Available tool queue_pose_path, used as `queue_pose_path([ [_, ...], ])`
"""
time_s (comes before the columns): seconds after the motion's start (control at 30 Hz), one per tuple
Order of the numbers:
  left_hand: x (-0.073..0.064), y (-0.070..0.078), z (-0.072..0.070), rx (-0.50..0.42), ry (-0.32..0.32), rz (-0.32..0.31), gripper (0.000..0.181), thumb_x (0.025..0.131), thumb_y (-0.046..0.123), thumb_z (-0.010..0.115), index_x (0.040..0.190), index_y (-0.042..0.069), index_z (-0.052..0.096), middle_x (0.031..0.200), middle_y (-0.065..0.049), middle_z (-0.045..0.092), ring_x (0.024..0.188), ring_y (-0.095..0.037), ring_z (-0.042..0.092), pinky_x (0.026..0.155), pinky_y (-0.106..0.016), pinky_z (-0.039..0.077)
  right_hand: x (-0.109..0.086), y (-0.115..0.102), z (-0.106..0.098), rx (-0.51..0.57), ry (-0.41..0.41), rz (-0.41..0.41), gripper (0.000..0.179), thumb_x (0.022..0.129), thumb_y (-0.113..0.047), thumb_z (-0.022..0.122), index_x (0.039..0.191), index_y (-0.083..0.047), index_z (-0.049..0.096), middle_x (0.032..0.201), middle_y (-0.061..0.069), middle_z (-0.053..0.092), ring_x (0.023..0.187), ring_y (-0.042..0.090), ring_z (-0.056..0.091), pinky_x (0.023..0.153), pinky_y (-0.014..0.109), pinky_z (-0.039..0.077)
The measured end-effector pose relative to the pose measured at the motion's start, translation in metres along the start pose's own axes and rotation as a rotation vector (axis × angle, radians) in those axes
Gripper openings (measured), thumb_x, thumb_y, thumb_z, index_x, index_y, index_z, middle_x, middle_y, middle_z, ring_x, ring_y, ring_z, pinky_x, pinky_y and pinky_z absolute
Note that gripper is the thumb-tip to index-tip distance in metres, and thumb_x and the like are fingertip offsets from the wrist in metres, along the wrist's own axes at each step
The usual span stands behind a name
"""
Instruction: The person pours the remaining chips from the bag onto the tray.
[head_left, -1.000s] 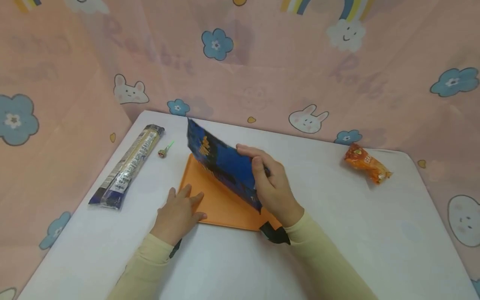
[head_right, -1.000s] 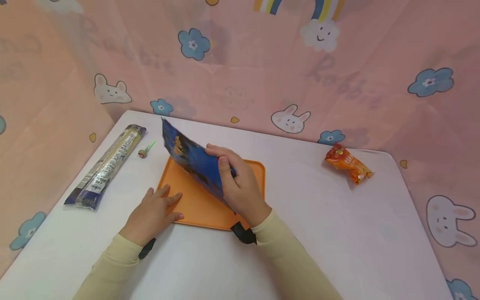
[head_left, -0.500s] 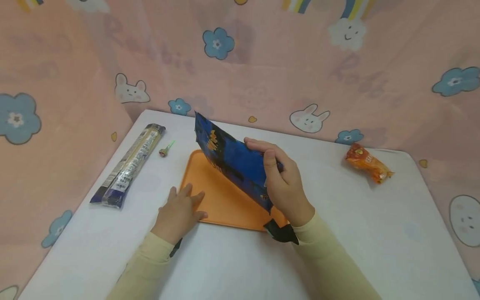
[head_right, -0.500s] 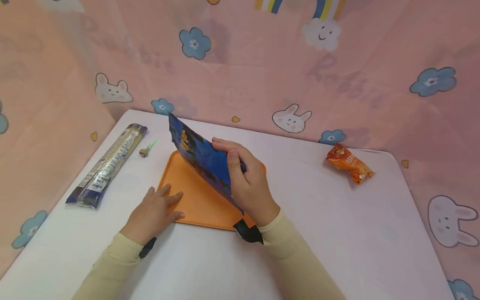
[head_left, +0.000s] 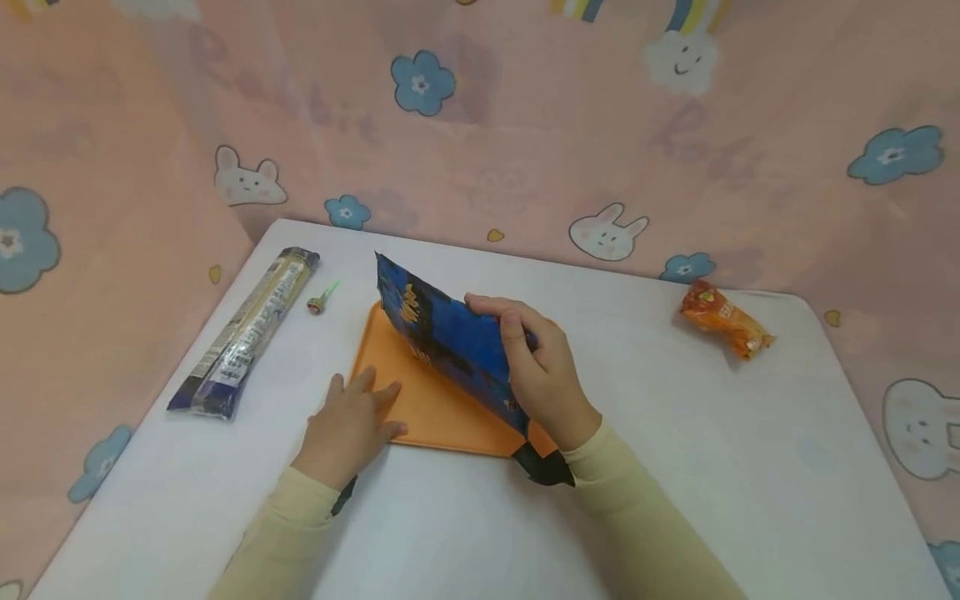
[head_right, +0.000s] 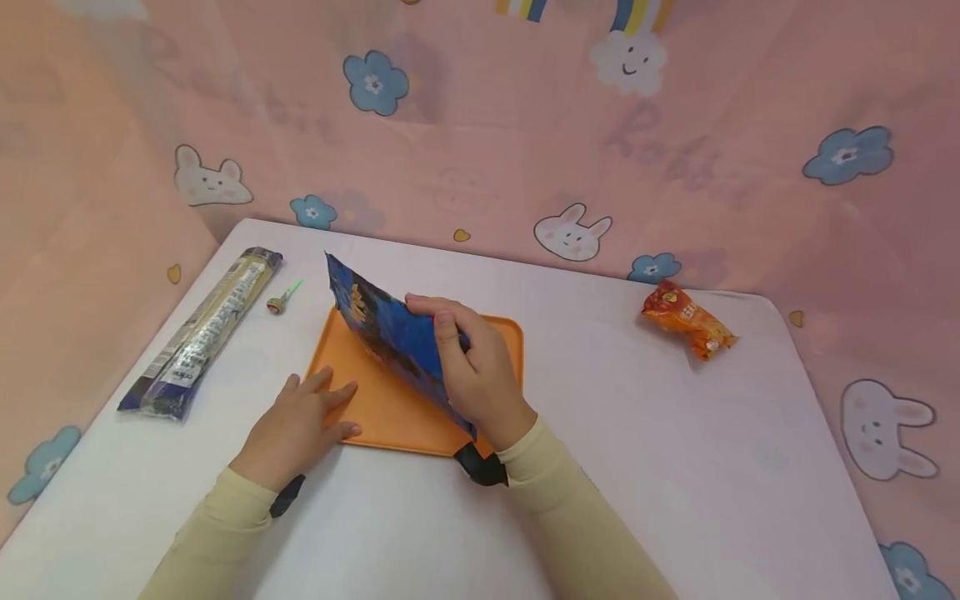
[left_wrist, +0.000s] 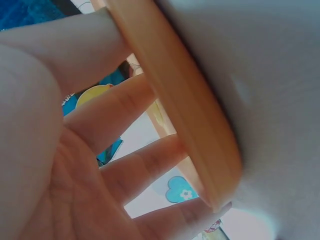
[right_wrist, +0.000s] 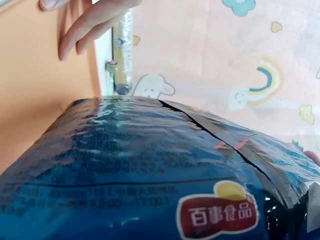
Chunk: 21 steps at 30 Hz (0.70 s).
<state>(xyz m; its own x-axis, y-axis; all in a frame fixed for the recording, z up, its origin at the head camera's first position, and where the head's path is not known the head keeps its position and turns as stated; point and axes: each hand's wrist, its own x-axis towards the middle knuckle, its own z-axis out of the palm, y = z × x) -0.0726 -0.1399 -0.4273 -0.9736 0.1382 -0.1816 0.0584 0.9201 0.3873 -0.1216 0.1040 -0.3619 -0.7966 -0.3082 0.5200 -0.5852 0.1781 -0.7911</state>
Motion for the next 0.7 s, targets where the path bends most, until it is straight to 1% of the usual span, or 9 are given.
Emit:
queue_pose_path([
  [0.13,0.0,0.002,-0.001,0.001,-0.008,-0.005,0.062,0.093,0.037,0.084,0.147,0.014,0.066,0.161,-0.026,0.043,0.143,-0.058,0.034,0.082,-0.082,0.049,-0.001,-0.001,-0.003,0.001,-0.012,0.03,0.039,0.117,-0.013,0.037,0.135,0.003,0.068,0.14,0.011,0.069,0.135,0.021,0.06,0.117,0.037,0.043],
  [0.2,0.0,0.003,-0.001,0.001,-0.006,0.002,0.062,0.093,0.037,0.084,0.147,0.014,0.066,0.161,-0.026,0.044,0.143,-0.058,0.035,0.082,-0.082,0.049,-0.002,-0.003,-0.006,-0.001,-0.011,0.032,0.039,0.117,-0.012,0.037,0.135,0.003,0.068,0.14,0.011,0.069,0.136,0.021,0.059,0.117,0.037,0.042],
  [0.3,0.0,0.003,-0.001,-0.002,0.0,0.013,0.062,0.093,0.038,0.084,0.147,0.013,0.066,0.161,-0.026,0.043,0.142,-0.059,0.035,0.081,-0.081,0.05,-0.002,-0.012,-0.011,0.013,0.006,-0.001,0.04,0.118,-0.016,0.037,0.135,0.003,0.068,0.14,0.012,0.068,0.136,0.022,0.059,0.117,0.037,0.042],
  [0.4,-0.001,0.002,-0.002,-0.003,-0.004,0.016,0.062,0.093,0.038,0.083,0.147,0.013,0.066,0.16,-0.027,0.043,0.143,-0.061,0.034,0.081,-0.082,0.05,-0.002,-0.022,-0.014,0.039,0.058,-0.066,0.042,0.117,-0.02,0.038,0.133,0.005,0.068,0.138,0.015,0.069,0.135,0.028,0.06,0.117,0.041,0.042],
  [0.43,-0.002,0.002,-0.002,0.0,-0.004,0.017,0.062,0.093,0.038,0.083,0.147,0.013,0.066,0.16,-0.028,0.043,0.142,-0.062,0.034,0.081,-0.082,0.05,-0.002,-0.022,-0.014,0.041,0.063,-0.077,0.042,0.117,-0.02,0.038,0.132,0.005,0.068,0.138,0.015,0.069,0.135,0.029,0.06,0.117,0.041,0.042],
  [0.53,-0.003,0.002,-0.002,0.003,-0.012,0.011,0.061,0.094,0.038,0.083,0.147,0.013,0.066,0.16,-0.028,0.043,0.143,-0.064,0.033,0.082,-0.083,0.049,-0.002,-0.015,-0.01,0.031,0.033,-0.075,0.04,0.117,-0.016,0.038,0.132,0.006,0.069,0.136,0.015,0.07,0.134,0.028,0.061,0.116,0.04,0.043],
  [0.63,-0.004,0.002,-0.003,0.001,-0.015,0.006,0.061,0.094,0.039,0.082,0.147,0.014,0.065,0.16,-0.028,0.043,0.144,-0.066,0.03,0.083,-0.084,0.047,-0.004,-0.006,-0.007,0.015,-0.012,-0.041,0.039,0.117,-0.011,0.037,0.133,0.006,0.068,0.136,0.015,0.07,0.133,0.026,0.062,0.116,0.039,0.044],
  [0.7,-0.004,0.003,-0.003,-0.002,-0.008,0.013,0.061,0.094,0.038,0.083,0.147,0.014,0.066,0.16,-0.028,0.043,0.144,-0.066,0.03,0.083,-0.084,0.047,-0.006,-0.005,-0.006,0.014,-0.007,-0.028,0.039,0.117,-0.01,0.037,0.133,0.006,0.068,0.136,0.014,0.07,0.133,0.027,0.062,0.115,0.039,0.044],
])
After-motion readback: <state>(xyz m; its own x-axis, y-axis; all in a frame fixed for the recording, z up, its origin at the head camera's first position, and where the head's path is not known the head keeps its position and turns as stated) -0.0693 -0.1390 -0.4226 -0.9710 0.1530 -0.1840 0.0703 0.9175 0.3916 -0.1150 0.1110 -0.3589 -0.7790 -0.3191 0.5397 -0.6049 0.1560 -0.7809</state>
